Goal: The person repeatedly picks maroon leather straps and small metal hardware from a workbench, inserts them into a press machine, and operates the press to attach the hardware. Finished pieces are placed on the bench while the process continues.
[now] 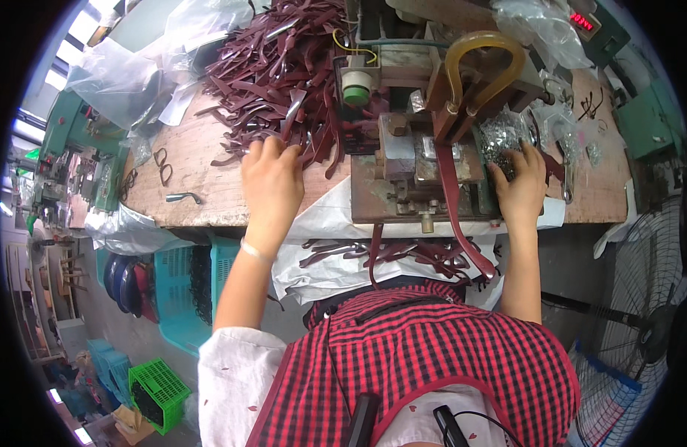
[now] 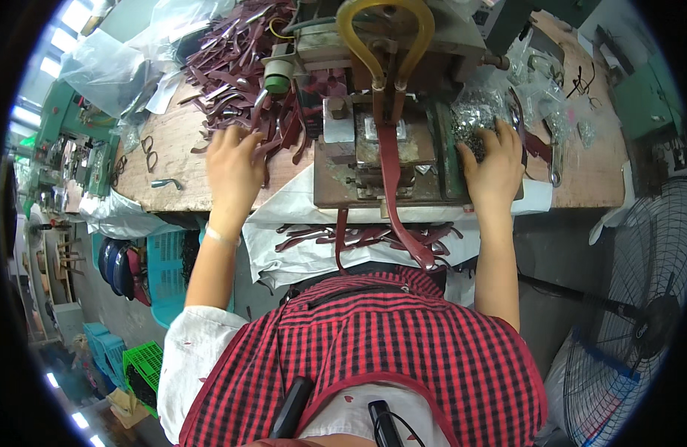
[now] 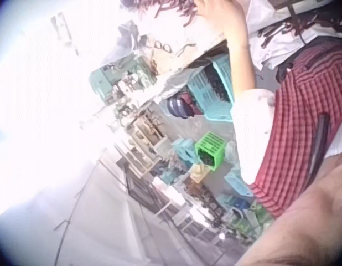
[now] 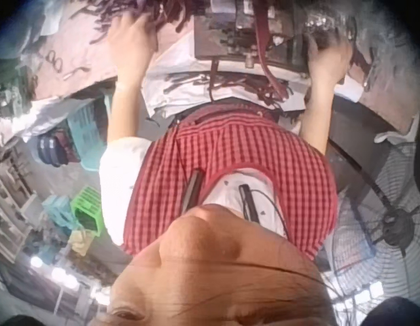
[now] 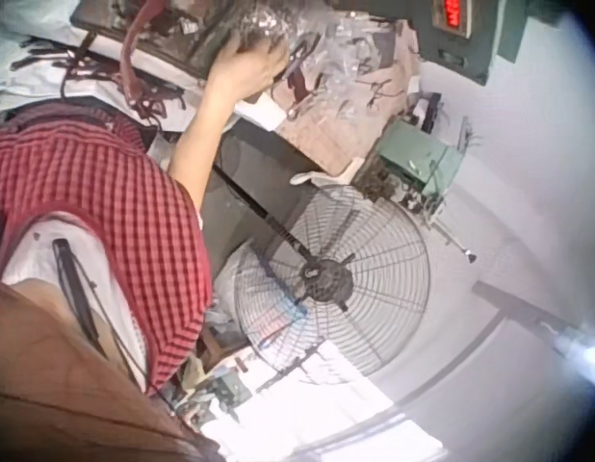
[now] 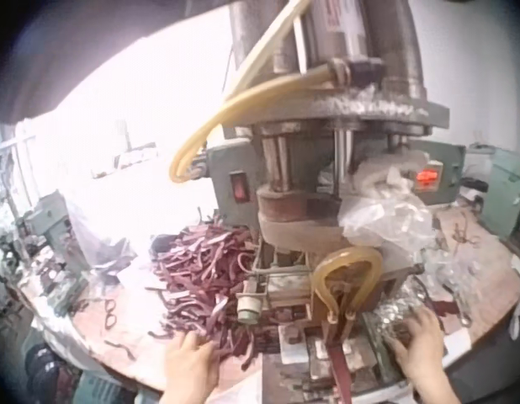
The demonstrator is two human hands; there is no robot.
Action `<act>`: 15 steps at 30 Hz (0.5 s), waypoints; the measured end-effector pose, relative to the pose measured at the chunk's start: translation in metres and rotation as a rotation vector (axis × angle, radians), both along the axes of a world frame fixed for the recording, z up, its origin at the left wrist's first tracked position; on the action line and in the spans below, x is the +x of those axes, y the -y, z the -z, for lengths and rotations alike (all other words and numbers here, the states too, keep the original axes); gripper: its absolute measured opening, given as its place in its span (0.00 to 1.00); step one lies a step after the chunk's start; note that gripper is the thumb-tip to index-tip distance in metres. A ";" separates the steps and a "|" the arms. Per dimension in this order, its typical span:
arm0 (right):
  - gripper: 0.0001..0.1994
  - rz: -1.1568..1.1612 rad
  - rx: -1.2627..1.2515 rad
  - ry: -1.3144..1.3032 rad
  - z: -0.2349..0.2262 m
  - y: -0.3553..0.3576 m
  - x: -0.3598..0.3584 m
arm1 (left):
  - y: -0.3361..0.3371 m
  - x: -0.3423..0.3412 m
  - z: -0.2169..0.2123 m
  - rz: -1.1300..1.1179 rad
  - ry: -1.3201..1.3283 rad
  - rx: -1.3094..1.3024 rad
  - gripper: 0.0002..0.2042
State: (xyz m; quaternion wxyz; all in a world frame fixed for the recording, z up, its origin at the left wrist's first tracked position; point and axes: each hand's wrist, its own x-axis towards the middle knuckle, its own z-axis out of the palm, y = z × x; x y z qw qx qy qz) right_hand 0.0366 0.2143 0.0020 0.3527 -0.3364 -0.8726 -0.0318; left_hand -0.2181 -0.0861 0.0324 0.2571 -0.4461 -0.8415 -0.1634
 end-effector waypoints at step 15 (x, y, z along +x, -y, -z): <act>0.07 -0.213 -0.258 -0.259 0.003 -0.021 -0.009 | 0.018 -0.044 -0.077 0.045 0.440 0.311 0.07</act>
